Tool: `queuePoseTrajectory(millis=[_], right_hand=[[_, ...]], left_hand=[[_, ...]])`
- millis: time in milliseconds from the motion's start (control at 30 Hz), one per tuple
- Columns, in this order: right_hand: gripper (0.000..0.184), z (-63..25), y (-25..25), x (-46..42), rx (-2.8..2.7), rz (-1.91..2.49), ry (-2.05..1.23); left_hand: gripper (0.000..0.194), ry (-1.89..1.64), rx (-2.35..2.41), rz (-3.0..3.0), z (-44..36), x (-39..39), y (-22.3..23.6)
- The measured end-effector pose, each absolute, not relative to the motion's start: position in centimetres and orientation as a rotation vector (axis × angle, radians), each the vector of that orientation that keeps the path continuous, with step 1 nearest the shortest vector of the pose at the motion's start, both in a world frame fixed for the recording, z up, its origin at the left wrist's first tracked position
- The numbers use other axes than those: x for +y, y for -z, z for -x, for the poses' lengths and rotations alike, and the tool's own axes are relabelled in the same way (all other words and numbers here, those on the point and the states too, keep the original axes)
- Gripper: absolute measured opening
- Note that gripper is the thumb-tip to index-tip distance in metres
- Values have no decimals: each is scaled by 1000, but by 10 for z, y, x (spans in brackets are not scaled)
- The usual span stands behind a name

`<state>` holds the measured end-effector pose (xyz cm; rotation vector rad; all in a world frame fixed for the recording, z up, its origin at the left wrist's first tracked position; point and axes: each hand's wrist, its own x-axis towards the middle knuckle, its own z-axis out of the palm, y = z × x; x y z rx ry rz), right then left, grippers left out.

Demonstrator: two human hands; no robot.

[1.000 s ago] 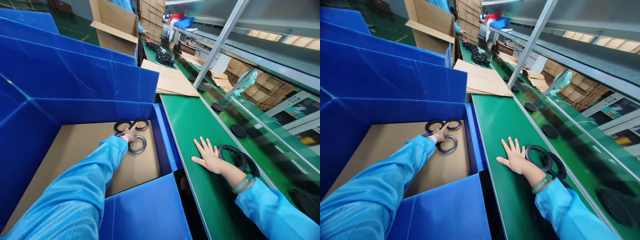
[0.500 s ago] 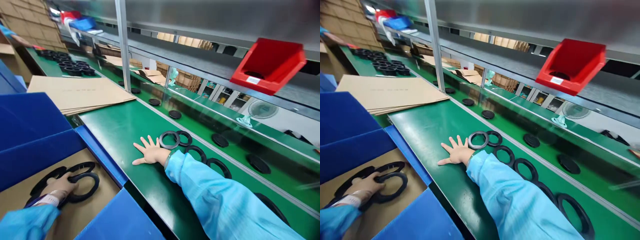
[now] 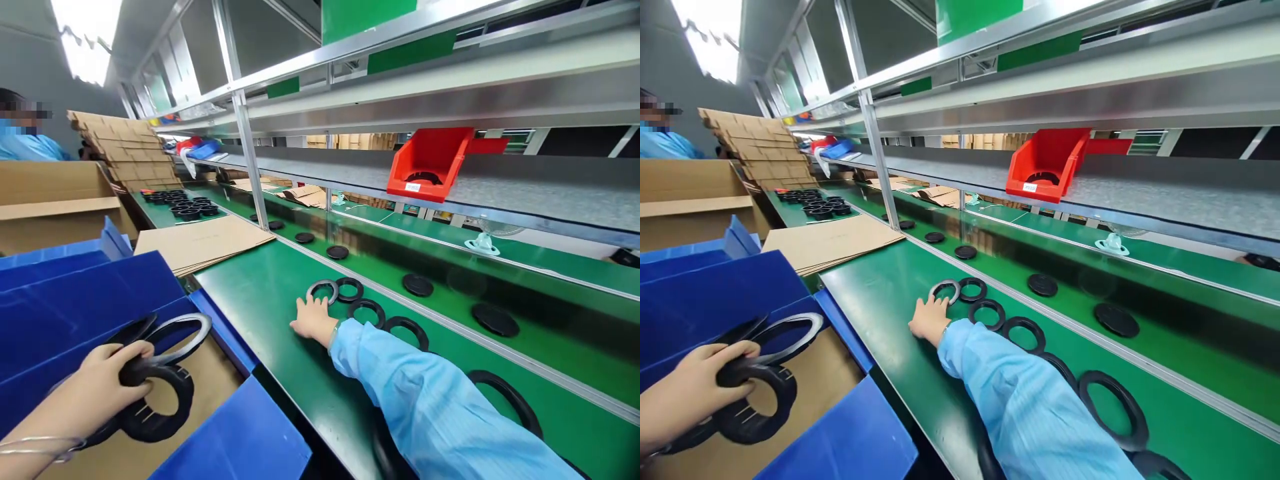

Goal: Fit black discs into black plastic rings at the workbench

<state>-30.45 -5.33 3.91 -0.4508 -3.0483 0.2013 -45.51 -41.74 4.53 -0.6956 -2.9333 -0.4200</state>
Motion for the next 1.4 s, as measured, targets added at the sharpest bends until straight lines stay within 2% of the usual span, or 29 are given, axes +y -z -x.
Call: queuePoseTrajectory(millis=[67,133,200,333,500,600,733,833,900,1000,1100,1167,1300,1400], right_hand=[[56,300,-38,-45,-3170,241,-280],[46,295,-39,-33,-3209,46,-332],[47,288,-45,-16,-3201,-19,-374],[60,252,-75,24,-3094,42,-477],[61,148,-116,69,-2906,51,-607],[60,69,-117,92,-2743,121,-689],[51,-17,-93,114,-2515,357,-822],[47,-57,-76,121,-2403,483,-873],[47,-73,-72,119,-2379,510,-904],[48,-87,-74,111,-2423,501,-931],[46,-95,-82,104,-2487,487,-932],[46,-99,-87,101,-2537,482,-939],[48,-101,-99,90,-2692,445,-931],[48,-95,-105,83,-2847,433,-881]], left_hand=[[44,502,-2845,788,436,-392,-60],[42,483,-2810,922,415,-359,-73],[39,399,-2803,1137,389,-321,-86],[34,185,-2829,1442,334,-246,-100],[36,137,-2771,1579,273,-177,-97],[35,147,-2678,1687,241,-147,-97],[33,112,-2600,1830,204,-107,-97],[42,66,-2585,1912,184,-79,-93],[63,51,-2585,1977,176,-66,-90],[99,55,-2604,2096,170,-61,-90],[112,165,-2591,2146,173,-79,-97],[105,388,-2528,2137,186,-103,-102],[75,815,-2476,1878,255,-170,-94],[70,679,-2814,1376,333,-240,-68]])
